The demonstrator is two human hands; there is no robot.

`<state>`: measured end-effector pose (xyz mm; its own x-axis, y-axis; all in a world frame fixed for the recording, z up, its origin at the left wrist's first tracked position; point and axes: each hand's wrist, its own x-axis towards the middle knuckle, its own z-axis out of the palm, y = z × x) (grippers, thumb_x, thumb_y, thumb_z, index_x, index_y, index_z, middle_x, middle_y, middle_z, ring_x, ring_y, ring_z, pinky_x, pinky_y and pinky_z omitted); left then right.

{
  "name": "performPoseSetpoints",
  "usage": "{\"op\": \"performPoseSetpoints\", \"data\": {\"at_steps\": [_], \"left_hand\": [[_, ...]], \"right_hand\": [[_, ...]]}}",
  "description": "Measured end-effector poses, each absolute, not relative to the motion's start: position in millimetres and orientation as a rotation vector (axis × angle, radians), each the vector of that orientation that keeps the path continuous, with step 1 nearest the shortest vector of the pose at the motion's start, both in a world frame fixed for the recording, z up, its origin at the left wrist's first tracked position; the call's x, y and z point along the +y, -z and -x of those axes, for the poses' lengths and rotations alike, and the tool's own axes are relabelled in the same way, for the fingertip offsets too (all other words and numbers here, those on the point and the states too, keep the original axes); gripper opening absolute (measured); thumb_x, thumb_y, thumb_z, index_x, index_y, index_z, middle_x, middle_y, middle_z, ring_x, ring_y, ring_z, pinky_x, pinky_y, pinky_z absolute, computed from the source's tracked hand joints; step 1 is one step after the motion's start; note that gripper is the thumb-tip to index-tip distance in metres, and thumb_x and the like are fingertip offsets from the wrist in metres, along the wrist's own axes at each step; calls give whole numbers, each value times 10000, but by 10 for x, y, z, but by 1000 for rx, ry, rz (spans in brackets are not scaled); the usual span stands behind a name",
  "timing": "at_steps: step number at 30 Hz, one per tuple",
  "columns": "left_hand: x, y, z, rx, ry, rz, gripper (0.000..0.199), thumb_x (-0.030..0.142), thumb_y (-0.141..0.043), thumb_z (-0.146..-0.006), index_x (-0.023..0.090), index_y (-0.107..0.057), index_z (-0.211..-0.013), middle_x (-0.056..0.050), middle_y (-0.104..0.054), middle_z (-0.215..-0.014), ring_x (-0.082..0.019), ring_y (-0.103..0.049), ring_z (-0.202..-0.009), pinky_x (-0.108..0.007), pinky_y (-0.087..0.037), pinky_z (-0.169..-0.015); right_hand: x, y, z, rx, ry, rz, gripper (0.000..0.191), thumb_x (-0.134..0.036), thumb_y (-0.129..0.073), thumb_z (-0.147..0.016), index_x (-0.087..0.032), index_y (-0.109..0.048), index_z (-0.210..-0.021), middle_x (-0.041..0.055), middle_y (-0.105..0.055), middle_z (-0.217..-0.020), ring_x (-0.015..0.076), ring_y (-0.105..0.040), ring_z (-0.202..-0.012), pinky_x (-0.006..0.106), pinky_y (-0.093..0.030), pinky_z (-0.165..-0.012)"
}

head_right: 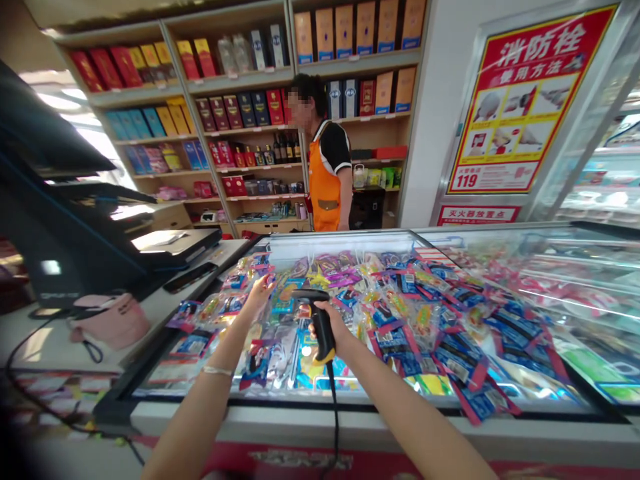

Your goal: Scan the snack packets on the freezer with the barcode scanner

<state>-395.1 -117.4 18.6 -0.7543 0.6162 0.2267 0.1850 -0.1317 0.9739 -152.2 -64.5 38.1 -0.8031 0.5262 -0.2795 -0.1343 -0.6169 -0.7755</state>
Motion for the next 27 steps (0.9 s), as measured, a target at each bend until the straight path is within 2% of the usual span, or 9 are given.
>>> {"op": "performPoseSetpoints", "data": {"at_steps": [3,7,10,13,16,19,22,27], "left_hand": [[-1233,-295,3880,1118,-2108,-535,115,240,-670,-725,151,-625,-781,-21,-638,-687,-178,-639,-735,-301,-526,-736],[-1333,-442,3700,643,-2158,-299,162,275,-604,-753,132,-641,-820,-71,-699,-761,-226,-675,-789,-421,-541,-814],[-1337,-479,3600,658,-2149,-246,197,287,-595,-770,136,-642,-887,-71,-713,-802,-229,-684,-791,-470,-534,-848],[-1269,-429,3552,774,-2161,-281,162,152,-622,-729,148,-633,-891,-34,-715,-809,-175,-679,-738,-399,-549,-834],[-1189,-350,3510,897,-2188,-429,286,73,-650,-639,171,-638,-908,-12,-713,-843,-151,-671,-747,-312,-551,-779],[-1146,-305,3438,1019,-2182,-672,337,99,-690,-606,193,-648,-926,-22,-707,-966,-168,-662,-893,-264,-532,-785],[-1139,-290,3367,1079,-2121,-823,325,174,-704,-643,224,-638,-957,-21,-668,-1120,-184,-623,-1019,-261,-518,-814],[-1148,-268,3343,1151,-2016,-903,351,216,-706,-655,236,-612,-992,-15,-639,-1143,-177,-623,-952,-272,-507,-780]], "right_hand": [[-641,-414,1503,-1050,-2436,708,310,-358,-481,-848,-139,-612,-672,31,-548,-463,104,-489,-384,177,-397,-366],[-663,-448,1482,-1015,-2468,655,327,-348,-452,-862,-128,-638,-706,44,-561,-472,105,-486,-385,179,-404,-373],[-699,-491,1465,-1024,-2498,630,330,-335,-443,-863,-115,-669,-767,44,-561,-465,107,-469,-380,179,-388,-360],[-719,-514,1463,-1017,-2529,600,345,-317,-421,-867,-102,-688,-824,36,-543,-449,112,-460,-384,178,-367,-348],[-697,-475,1484,-923,-2550,547,346,-327,-436,-852,-94,-692,-861,32,-546,-471,106,-450,-389,178,-361,-346],[-653,-407,1507,-787,-2578,453,343,-350,-478,-821,-92,-690,-900,44,-592,-556,95,-456,-406,175,-369,-351],[-632,-387,1513,-681,-2595,422,342,-340,-477,-814,-94,-681,-936,51,-619,-612,93,-478,-421,173,-369,-351],[-649,-443,1509,-617,-2590,454,330,-309,-460,-815,-90,-663,-956,34,-592,-583,96,-478,-405,176,-356,-341]]}}
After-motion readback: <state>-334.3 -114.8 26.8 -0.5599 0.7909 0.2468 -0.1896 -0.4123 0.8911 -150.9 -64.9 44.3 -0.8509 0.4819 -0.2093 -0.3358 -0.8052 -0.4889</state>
